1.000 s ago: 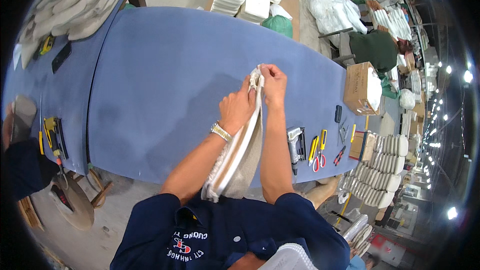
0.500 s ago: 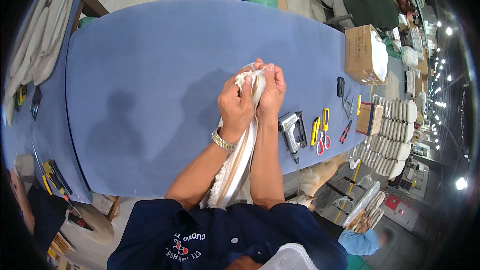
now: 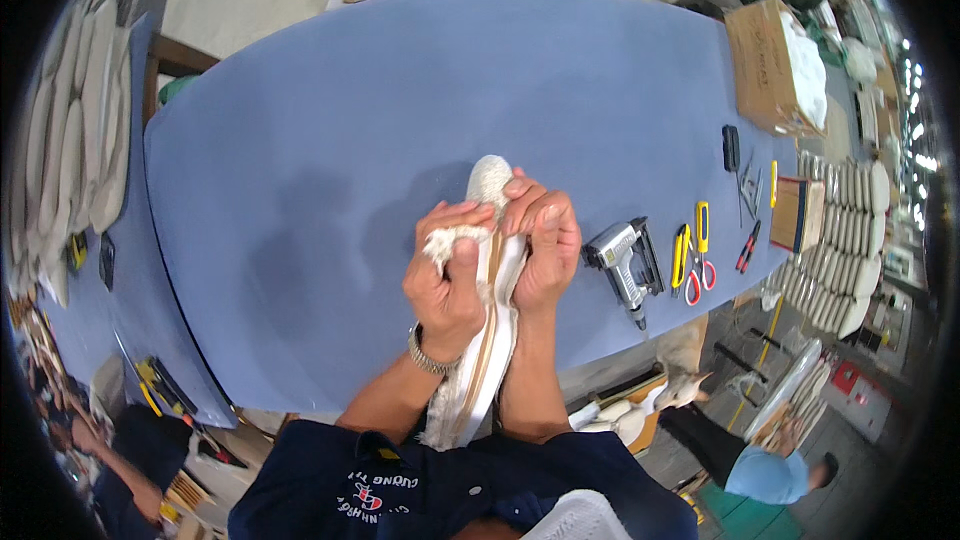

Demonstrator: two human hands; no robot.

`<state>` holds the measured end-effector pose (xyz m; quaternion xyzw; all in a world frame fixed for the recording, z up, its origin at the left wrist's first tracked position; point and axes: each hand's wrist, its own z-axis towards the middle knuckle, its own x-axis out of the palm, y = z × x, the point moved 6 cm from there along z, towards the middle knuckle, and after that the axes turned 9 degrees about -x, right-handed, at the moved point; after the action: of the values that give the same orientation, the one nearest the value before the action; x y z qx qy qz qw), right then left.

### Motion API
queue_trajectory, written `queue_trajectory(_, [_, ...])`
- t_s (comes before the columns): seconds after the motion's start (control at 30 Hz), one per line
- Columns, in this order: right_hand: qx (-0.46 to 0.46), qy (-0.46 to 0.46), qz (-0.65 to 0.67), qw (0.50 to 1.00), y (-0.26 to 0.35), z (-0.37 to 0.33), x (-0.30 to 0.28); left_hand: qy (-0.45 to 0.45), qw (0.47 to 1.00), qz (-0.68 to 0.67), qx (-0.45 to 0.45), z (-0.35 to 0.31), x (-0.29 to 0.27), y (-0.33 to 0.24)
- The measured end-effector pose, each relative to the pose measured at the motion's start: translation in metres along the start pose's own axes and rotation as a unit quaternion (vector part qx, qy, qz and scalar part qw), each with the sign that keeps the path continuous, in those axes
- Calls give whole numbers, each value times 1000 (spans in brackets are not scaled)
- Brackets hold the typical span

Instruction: The person covers a foam cushion with fabric, using a staple gun to secure the material and a utility knife to trim excess. They repeatedly adjust and smooth the fabric while stapling the edges.

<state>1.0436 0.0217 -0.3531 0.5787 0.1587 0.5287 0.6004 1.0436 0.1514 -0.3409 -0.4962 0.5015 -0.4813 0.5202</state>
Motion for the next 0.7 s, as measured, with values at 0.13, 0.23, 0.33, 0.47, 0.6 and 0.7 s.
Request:
queue_trajectory(0.13, [-10, -31, 136, 990, 0, -16, -5, 53, 998, 22, 32, -18, -4, 5])
queue_trajectory(0.23, [111, 18, 144, 983, -33, -19, -5, 123, 992, 16, -25, 4, 5, 22])
queue_trajectory(0.33, [44, 11, -169, 985, 13, 3, 2, 32, 964, -191, -184, 38, 13, 33])
queue_trajectory(0.47, [-91, -26, -249, 964, 25, -6, 24, 247, 968, -30, -25, 73, 59, 25])
queue_trajectory(0.6, [-91, -64, -264, 958, 34, -3, 18, 338, 934, -51, -107, 88, 62, 61])
queue_trajectory(0.7, [-80, -65, -237, 966, 11, -8, 28, 372, 907, -88, -177, 98, 48, 76])
